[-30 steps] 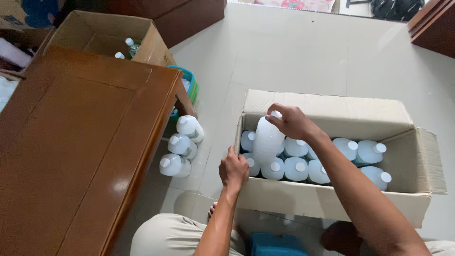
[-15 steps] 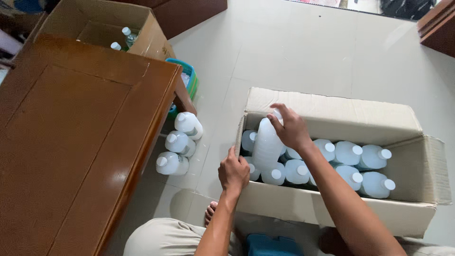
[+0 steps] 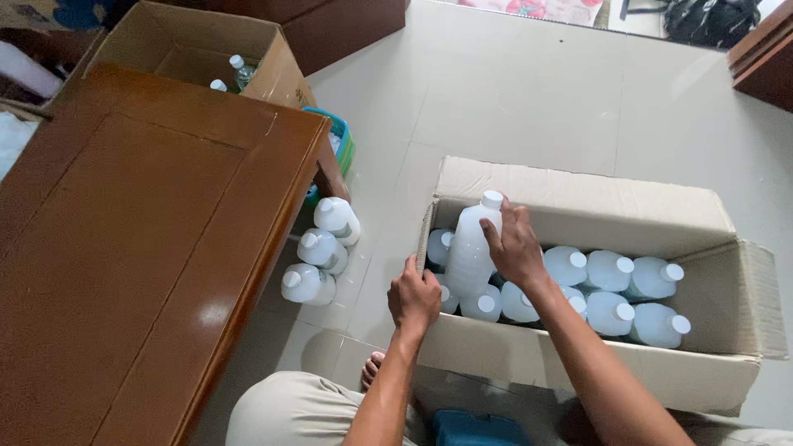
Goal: The person places several white plastic bottles from the floor into a cardboard box.
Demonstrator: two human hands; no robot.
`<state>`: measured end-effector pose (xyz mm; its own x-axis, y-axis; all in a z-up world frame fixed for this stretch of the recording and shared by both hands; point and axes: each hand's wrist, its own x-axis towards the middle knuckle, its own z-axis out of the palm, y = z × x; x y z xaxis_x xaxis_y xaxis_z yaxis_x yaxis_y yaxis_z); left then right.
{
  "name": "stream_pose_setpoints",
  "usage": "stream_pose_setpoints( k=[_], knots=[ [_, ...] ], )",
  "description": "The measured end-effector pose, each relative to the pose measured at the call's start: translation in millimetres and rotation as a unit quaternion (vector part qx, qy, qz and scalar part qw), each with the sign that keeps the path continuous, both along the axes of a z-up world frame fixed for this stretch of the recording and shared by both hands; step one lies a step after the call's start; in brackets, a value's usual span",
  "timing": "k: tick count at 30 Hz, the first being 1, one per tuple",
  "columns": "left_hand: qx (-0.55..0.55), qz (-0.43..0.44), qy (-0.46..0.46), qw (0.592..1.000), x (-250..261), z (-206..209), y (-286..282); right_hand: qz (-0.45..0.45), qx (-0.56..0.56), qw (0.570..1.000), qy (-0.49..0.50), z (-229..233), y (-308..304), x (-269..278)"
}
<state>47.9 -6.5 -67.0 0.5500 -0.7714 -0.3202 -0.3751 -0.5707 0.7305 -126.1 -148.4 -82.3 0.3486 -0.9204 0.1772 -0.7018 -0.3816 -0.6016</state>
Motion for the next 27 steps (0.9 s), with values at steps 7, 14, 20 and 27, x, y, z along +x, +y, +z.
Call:
stream_pose_setpoints(
  k=[7, 14, 20, 27],
  knots=[
    [0.002, 0.012, 0.010, 1.000, 1, -13, -1, -0.079, -0.074, 0.993, -0.044, 26, 51, 26],
    [-0.034, -0.005, 0.022, 0.999, 1, -5, 5, 0.037, -0.124, 0.987, -0.093, 22, 49, 62],
    [-0.025, -0.004, 0.052, 0.998, 4, 5, 8, 0.175, -0.135, 0.975, -0.036, 34, 39, 108],
    [0.019, -0.012, 0.122, 0.992, 7, -28, -5, 0.247, -0.134, 0.960, 0.021, 18, 17, 176]
  ],
)
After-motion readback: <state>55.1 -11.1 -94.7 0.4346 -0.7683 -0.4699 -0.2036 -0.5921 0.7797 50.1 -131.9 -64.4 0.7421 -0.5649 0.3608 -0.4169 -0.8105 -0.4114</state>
